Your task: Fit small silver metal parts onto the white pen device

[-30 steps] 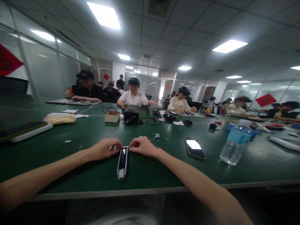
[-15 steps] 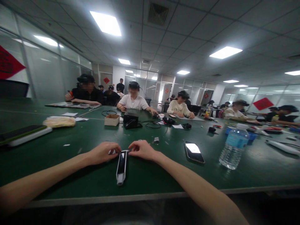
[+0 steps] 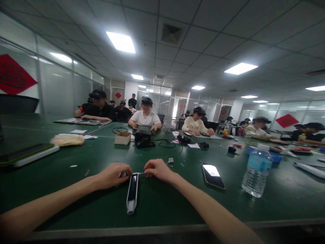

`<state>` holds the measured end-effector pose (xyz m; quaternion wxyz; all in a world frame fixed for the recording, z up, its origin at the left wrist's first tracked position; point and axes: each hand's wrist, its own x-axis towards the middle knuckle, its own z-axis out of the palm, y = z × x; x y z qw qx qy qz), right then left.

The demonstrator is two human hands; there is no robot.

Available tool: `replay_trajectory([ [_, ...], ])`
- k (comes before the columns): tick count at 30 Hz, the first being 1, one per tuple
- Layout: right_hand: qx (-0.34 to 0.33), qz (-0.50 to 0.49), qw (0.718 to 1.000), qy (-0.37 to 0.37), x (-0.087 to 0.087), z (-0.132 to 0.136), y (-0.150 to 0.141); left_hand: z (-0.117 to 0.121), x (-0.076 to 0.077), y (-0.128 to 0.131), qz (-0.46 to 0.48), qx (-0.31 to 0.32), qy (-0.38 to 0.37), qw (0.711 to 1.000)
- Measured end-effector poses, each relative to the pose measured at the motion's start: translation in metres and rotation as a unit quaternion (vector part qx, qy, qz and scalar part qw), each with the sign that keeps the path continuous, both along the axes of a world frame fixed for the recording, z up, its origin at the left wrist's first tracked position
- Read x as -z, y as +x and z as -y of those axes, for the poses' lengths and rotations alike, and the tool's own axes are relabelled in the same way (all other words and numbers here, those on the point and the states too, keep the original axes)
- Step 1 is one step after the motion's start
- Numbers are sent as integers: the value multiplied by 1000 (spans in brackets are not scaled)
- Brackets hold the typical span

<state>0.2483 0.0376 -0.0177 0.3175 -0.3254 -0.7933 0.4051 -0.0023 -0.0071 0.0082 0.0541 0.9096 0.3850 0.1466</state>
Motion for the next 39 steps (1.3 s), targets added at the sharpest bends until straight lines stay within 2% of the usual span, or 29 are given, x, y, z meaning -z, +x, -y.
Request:
replay_trajectory([
  [3, -7, -13, 1000, -4, 1, 0, -3, 0, 1, 0, 1, 0, 2, 1000],
  [7, 0, 0, 999, 46, 2, 0, -5, 2, 0, 2, -6, -9, 7, 1000],
  [12, -2, 5, 1000, 29, -4, 3, -3, 5, -4, 3, -10, -12, 4, 1000],
  [18, -3, 80, 995, 56, -12, 3, 5, 8, -8, 4, -17, -11, -6, 1000],
  [23, -23, 108, 992, 55, -11, 1, 7, 5, -5, 3, -11, -11, -3, 1000],
  [28, -3, 124, 990, 67, -10, 3, 5, 2, -1, 2, -6, -8, 5, 1000],
  [39, -19, 73, 997, 2, -5, 1, 2, 5, -3, 3, -6, -11, 7, 1000],
])
